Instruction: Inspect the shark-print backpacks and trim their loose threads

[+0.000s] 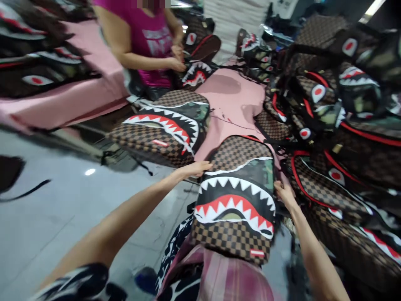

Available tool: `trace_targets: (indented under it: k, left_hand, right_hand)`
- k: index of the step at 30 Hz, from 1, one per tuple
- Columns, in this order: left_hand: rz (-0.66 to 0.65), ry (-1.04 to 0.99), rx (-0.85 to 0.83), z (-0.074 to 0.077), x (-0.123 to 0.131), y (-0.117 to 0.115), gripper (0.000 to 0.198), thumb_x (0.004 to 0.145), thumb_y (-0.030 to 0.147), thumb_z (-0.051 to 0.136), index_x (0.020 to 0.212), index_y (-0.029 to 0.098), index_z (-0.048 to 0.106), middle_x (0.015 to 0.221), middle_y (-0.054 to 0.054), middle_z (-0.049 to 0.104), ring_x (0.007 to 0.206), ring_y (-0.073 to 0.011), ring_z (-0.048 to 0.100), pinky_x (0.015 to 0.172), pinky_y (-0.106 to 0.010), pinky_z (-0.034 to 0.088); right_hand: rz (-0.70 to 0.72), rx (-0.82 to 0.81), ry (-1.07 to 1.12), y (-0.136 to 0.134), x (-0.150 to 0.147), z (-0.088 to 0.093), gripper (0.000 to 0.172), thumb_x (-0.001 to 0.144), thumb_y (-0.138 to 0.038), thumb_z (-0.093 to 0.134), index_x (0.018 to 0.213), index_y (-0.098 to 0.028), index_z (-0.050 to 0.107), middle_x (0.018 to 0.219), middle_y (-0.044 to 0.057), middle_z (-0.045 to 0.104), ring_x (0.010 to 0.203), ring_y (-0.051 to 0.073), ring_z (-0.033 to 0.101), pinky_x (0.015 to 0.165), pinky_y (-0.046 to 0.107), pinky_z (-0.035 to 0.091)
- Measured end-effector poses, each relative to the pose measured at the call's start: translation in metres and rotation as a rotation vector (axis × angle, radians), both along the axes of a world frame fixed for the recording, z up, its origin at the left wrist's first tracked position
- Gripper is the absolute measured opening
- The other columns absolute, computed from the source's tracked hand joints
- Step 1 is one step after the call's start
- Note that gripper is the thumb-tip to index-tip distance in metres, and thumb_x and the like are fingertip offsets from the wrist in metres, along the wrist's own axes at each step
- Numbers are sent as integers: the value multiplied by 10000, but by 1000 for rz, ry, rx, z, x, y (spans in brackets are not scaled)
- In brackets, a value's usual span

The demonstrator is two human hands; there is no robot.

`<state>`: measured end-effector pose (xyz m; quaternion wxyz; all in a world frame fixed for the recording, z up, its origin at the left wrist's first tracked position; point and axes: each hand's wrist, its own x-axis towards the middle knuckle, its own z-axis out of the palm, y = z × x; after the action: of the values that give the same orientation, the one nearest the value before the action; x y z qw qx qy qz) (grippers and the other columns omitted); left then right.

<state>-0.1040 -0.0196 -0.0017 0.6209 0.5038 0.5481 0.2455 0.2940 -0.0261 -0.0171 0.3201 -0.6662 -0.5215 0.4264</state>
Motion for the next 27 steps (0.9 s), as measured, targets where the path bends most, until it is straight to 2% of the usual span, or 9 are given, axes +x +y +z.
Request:
trace_targets:
  k: [3,5,9,12,15,22,25,27]
  left_hand:
    - [229,-12,-57,-35,-13,3,379,704,517,568,558,204,411,360,74,272,298,-52,181,372,-235,111]
    - [282,8,-68,-46,-16,5,366,713,478,560,534,207,392,345,74,258,294,-53,172,378,-231,111]
    - [297,57,-78,-50,-15,3,358,692,455,561,505,202,391,333,67,271,296,-58,185,375,-219,117]
    - [312,98,-89,-49,-13,2,361,660,475,572,515,194,397,342,70,292,300,-49,169,367,-208,103]
    - [307,141,-94,-49,-12,3,371,648,492,571,534,192,385,340,79,286,304,-40,150,364,-199,88]
    - [277,254,-116,-52,-5,7,399,657,533,522,524,193,361,303,78,270,290,-45,164,350,-196,126]
    - [256,306,-98,-47,-2,8,412,660,555,498,516,197,354,302,76,266,285,-49,163,347,-201,115]
    - [234,331,-67,-38,1,11,418,656,564,497,517,193,365,312,72,283,289,-52,186,353,-200,124]
  right_hand:
    - [113,-38,17,-1,-6,21,275,588,-392,650,589,-175,482,502,-65,439,475,77,382,449,200,292]
    - [187,-52,26,-1,-12,40,251,626,-369,634,598,-173,480,526,-65,460,503,79,399,479,200,303]
    - [434,-33,-109,-5,-30,84,213,738,-347,532,641,-177,449,555,-61,450,522,80,391,490,204,280]
    - [504,-47,-116,-5,-40,105,179,758,-289,509,638,-174,444,569,-47,477,529,84,412,492,208,283]
    - [498,-113,-54,0,-42,106,193,768,-258,515,608,-167,455,545,-36,496,495,79,408,473,209,285]
    - [475,-223,139,11,-32,83,227,774,-257,569,606,-166,449,463,-64,451,372,44,309,373,189,220]
    - [473,-252,185,15,-27,76,264,766,-285,599,586,-163,449,399,-89,371,332,34,247,350,188,176]
    - [397,-257,196,17,-20,69,274,763,-284,599,563,-162,457,361,-98,317,318,35,230,341,187,160]
